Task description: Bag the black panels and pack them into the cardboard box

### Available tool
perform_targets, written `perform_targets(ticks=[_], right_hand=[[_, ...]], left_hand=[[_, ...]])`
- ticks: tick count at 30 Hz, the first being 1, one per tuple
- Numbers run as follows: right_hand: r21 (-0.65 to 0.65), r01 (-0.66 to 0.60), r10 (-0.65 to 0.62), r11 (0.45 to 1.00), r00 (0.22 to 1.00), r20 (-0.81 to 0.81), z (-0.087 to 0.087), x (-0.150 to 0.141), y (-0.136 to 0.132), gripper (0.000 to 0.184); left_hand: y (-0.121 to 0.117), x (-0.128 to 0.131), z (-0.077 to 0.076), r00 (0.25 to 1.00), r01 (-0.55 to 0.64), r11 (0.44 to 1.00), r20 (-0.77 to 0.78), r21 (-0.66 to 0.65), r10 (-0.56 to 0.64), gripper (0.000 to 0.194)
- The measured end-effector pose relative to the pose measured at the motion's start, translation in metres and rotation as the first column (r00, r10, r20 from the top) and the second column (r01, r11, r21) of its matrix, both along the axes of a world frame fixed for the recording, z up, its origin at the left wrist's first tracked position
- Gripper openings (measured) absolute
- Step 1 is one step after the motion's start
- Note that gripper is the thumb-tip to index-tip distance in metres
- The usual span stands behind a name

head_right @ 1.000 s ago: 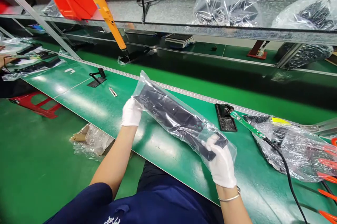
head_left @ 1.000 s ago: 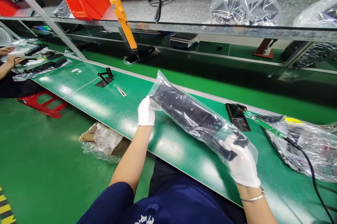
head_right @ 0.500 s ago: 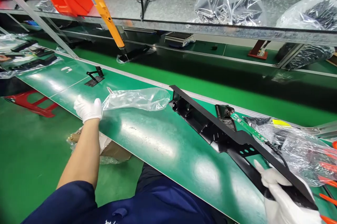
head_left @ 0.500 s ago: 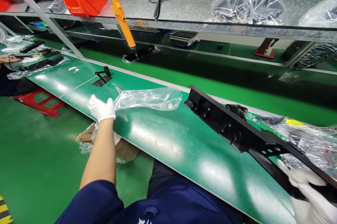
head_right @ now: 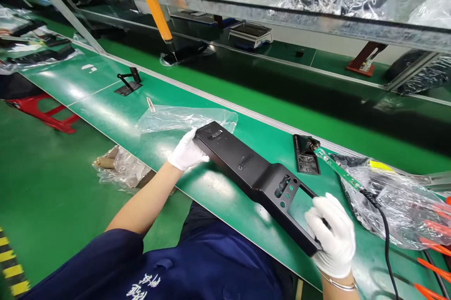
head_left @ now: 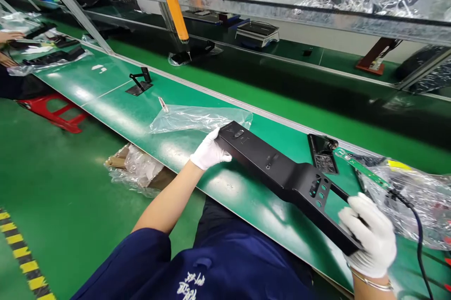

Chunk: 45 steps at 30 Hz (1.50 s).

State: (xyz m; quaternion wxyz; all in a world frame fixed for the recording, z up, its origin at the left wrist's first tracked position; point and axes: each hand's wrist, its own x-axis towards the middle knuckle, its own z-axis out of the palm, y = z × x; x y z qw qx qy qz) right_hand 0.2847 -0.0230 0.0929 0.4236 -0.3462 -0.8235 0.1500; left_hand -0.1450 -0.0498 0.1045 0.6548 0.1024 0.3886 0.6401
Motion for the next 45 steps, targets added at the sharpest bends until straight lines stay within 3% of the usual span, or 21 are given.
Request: perform_targets(ticks=[3, 5, 9, 14, 17, 20, 28, 32, 40, 45], right_hand=[[0.346, -0.095, 0.040, 0.933, 0.986, 0.163, 0.008, -0.017, 0.001, 0.021], [0.416, -0.076, -0.016, 0.906, 0.977, 0.214, 0.003, -0.024, 0.003, 0.022], [0.327, 0.059, -0.137, 0.943, 0.965, 0.223, -0.021, -0.029, 0.013, 0.020], [0.303, 0.114, -0.168, 0.946, 0.973, 0.160, -0.039, -0.033, 0.019, 0.011], [0.394, 0.151, -0.202, 0.907, 0.975, 0.094, -0.039, -0.039, 0.018, 0.016], [0.499, 0.107, -0.133, 0.860, 0.991, 0.015, -0.037, -0.045, 0.017, 0.035], [0.463, 0.169, -0.193, 0.870, 0.981, 0.006, -0.041, -0.040, 0.015, 0.066], [0.486, 0.206, -0.244, 0.849, 0.970, 0.015, -0.042, -0.038, 0.016, 0.068], [0.416, 0.288, -0.313, 0.863, 0.950, -0.007, -0.036, -0.036, 0.016, 0.060], [0.532, 0.227, -0.322, 0.816, 0.942, 0.093, -0.040, -0.033, 0.017, 0.065]], left_hand=[[0.005, 0.003, -0.013, 0.998, -0.038, 0.998, 0.048, 0.049, 0.036, 0.050], [0.010, 0.010, -0.019, 0.985, -0.171, 0.982, 0.038, 0.079, 0.168, 0.046], [0.017, 0.017, -0.028, 0.922, -0.385, 0.906, 0.022, 0.177, 0.388, 0.036], [0.017, 0.016, -0.033, 0.910, -0.403, 0.888, -0.004, 0.219, 0.414, 0.035], [0.017, 0.015, -0.035, 0.899, -0.423, 0.881, -0.027, 0.214, 0.438, 0.034], [0.018, 0.015, -0.037, 0.899, -0.415, 0.886, -0.059, 0.207, 0.434, 0.035], [0.016, 0.022, -0.035, 0.882, -0.414, 0.878, -0.133, 0.239, 0.452, 0.036], [0.019, 0.031, -0.034, 0.829, -0.503, 0.843, -0.168, 0.191, 0.533, 0.033], [0.027, 0.037, -0.022, 0.805, -0.570, 0.818, -0.148, 0.077, 0.575, 0.025], [0.027, 0.032, -0.019, 0.789, -0.599, 0.796, -0.112, 0.083, 0.605, 0.028]])
